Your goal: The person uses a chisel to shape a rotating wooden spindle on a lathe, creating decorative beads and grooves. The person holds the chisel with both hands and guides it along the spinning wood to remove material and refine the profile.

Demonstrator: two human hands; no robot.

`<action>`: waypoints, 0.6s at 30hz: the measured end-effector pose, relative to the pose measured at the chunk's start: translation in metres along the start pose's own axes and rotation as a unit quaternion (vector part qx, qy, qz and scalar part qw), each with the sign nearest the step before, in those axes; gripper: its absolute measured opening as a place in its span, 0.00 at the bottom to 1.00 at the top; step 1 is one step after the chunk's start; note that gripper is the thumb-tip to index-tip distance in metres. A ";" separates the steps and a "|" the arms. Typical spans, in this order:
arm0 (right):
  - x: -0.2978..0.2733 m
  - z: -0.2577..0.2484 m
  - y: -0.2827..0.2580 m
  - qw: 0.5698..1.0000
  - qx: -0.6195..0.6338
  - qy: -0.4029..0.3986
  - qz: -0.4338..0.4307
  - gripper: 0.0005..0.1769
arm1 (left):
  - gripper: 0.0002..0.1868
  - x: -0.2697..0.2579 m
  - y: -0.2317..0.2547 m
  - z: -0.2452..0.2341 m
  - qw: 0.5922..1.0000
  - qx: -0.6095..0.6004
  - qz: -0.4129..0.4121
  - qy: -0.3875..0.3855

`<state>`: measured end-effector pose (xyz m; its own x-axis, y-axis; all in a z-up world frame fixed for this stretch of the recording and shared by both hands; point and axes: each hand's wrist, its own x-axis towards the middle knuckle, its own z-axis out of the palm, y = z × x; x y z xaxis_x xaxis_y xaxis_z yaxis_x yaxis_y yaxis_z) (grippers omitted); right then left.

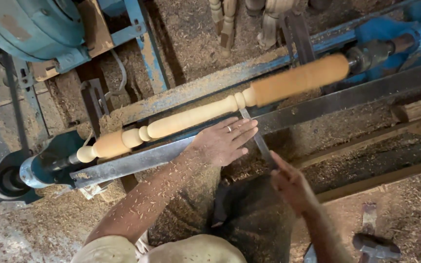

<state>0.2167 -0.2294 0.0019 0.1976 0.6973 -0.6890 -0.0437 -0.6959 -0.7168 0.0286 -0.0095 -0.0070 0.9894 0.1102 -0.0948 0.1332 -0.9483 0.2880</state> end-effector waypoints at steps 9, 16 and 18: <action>-0.018 0.089 0.006 0.982 0.174 0.072 0.029 0.37 | 0.30 -0.009 -0.003 0.005 0.994 -0.019 0.003 0.107; -0.015 0.153 -0.005 0.956 0.265 0.123 0.034 0.37 | 0.27 -0.012 -0.005 0.004 0.977 -0.025 0.008 0.213; -0.018 0.160 -0.013 0.942 0.310 0.126 0.041 0.37 | 0.26 -0.010 -0.004 0.003 0.974 -0.035 0.004 0.225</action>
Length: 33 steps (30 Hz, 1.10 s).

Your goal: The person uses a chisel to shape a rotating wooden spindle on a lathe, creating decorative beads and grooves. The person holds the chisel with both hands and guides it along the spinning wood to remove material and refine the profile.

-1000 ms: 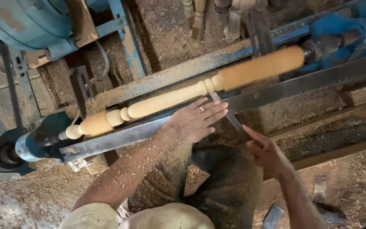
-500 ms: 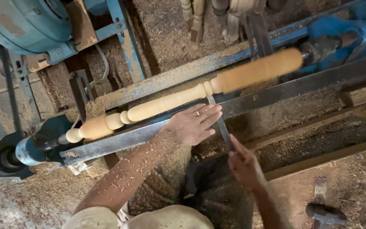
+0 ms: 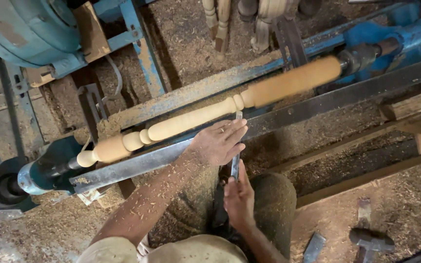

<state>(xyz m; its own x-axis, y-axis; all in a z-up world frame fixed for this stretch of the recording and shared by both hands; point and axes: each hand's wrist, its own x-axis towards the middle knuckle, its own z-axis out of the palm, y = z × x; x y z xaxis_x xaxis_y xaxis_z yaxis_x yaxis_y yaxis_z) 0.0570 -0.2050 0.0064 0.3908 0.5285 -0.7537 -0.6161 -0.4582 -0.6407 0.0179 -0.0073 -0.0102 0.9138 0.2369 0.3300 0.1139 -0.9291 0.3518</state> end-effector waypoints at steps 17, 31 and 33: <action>0.000 -0.136 -0.080 0.721 -0.686 -0.021 -0.098 0.38 | 0.23 0.026 0.052 0.006 0.993 -0.015 0.098 -0.068; -0.016 -0.145 -0.072 0.852 -0.494 -0.041 -0.168 0.33 | 0.25 0.012 0.080 -0.003 0.993 -0.013 0.079 -0.091; -0.018 -0.148 -0.057 0.870 -0.454 -0.015 -0.191 0.32 | 0.26 -0.001 0.077 -0.006 0.992 0.012 0.076 -0.099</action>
<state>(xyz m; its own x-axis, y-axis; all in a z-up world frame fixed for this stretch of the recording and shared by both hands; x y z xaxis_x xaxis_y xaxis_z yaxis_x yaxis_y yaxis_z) 0.1868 -0.2941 0.0349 0.4223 0.7780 -0.4652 0.3550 -0.6142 -0.7048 0.0234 -0.0772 0.0215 0.9796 0.0341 0.1978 -0.0252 -0.9567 0.2900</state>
